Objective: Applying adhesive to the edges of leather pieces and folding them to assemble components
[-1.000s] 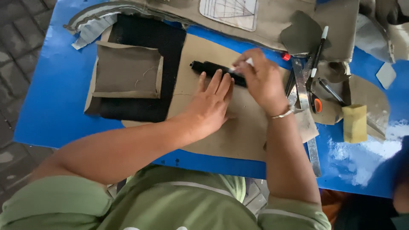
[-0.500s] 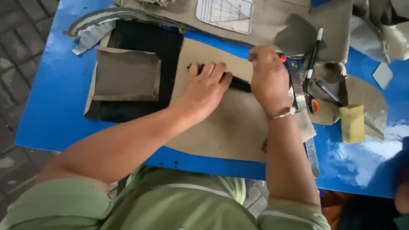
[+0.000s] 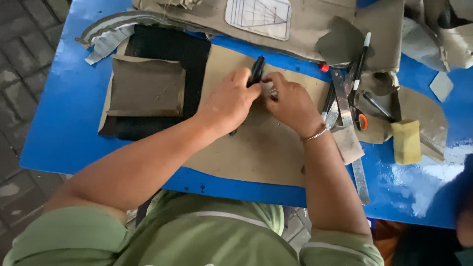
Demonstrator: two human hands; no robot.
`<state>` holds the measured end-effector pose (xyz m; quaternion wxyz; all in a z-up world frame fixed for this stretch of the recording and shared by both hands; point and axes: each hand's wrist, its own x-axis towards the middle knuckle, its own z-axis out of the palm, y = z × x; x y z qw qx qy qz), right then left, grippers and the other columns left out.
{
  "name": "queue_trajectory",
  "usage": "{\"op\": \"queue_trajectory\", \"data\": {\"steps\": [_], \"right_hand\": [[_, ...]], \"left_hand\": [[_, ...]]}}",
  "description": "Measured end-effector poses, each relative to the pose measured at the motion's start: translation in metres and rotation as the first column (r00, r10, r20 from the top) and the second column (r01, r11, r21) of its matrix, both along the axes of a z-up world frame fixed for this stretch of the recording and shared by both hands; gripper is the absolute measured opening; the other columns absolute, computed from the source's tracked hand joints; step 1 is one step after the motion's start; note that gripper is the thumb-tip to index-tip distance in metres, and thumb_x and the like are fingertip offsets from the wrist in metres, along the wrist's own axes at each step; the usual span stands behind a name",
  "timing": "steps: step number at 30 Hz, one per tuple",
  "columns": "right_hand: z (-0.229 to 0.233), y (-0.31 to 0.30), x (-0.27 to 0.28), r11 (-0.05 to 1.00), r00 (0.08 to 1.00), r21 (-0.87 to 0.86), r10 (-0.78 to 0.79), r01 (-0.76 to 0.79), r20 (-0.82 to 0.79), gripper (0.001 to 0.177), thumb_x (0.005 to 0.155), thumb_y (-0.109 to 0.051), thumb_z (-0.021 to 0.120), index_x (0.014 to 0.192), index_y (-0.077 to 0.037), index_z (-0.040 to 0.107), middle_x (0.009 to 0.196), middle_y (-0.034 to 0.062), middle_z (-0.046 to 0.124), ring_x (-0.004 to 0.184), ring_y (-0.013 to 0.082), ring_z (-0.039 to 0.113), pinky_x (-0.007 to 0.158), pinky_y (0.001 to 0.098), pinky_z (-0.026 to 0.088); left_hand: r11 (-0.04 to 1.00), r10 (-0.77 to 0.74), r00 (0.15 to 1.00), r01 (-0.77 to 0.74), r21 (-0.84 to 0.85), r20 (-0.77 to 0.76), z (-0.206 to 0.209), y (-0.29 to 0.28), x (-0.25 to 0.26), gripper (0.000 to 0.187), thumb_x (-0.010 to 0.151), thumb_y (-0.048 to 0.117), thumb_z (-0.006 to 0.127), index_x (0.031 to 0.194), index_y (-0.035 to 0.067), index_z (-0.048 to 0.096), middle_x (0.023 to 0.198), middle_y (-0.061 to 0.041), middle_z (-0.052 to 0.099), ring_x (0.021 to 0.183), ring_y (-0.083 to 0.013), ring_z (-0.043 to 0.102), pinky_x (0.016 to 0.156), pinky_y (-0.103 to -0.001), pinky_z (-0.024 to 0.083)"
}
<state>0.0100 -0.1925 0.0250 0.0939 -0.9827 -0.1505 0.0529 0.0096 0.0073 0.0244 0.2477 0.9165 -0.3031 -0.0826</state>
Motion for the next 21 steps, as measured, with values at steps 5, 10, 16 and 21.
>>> {"op": "queue_trajectory", "data": {"steps": [5,10,16,21], "right_hand": [[0.021,0.011,-0.005,1.0,0.994,0.011,-0.011,0.01,0.109,0.048,0.093,-0.013,0.066,0.137,-0.018,0.048,0.131,0.0174,0.055,0.107,0.0462,0.068,0.081,0.0577,0.06],[0.028,0.009,0.002,1.0,0.989,-0.002,0.004,-0.003,0.146,0.038,0.092,-0.02,0.076,0.126,-0.021,0.059,0.137,0.002,0.044,0.112,0.0397,0.065,0.086,0.0539,0.062],[0.009,-0.013,-0.001,0.979,0.937,-0.122,0.19,-0.16,0.293,0.029,0.09,-0.023,0.08,0.113,-0.018,0.064,0.116,-0.0003,0.059,0.107,0.0294,0.067,0.077,0.0433,0.061],[0.019,-0.01,-0.01,0.97,0.916,-0.157,0.226,-0.183,0.33,0.025,0.087,-0.024,0.079,0.104,-0.016,0.063,0.098,0.0027,0.061,0.096,0.0273,0.067,0.074,0.0437,0.059]], "left_hand": [[0.991,-0.004,0.998,0.012,0.132,-0.059,0.008,0.0,-0.005,0.027,0.103,0.021,0.057,0.121,0.001,0.057,0.126,-0.021,0.038,0.109,-0.0385,0.057,0.063,-0.039,0.06],[0.996,-0.049,0.986,0.06,0.065,-0.158,0.007,0.013,0.005,0.026,0.103,0.005,0.045,0.127,-0.003,0.05,0.13,-0.023,0.043,0.114,-0.0455,0.058,0.062,-0.045,0.063],[0.993,-0.105,0.979,0.114,0.043,-0.175,0.023,0.025,0.01,0.029,0.1,0.011,0.051,0.126,-0.001,0.055,0.124,-0.018,0.054,0.108,-0.0372,0.064,0.075,-0.044,0.061],[0.965,-0.156,0.986,0.137,0.224,0.067,0.036,0.028,0.005,0.038,0.094,0.025,0.072,0.125,0.008,0.058,0.127,-0.015,0.049,0.126,-0.0403,0.055,0.094,-0.051,0.056]]}}
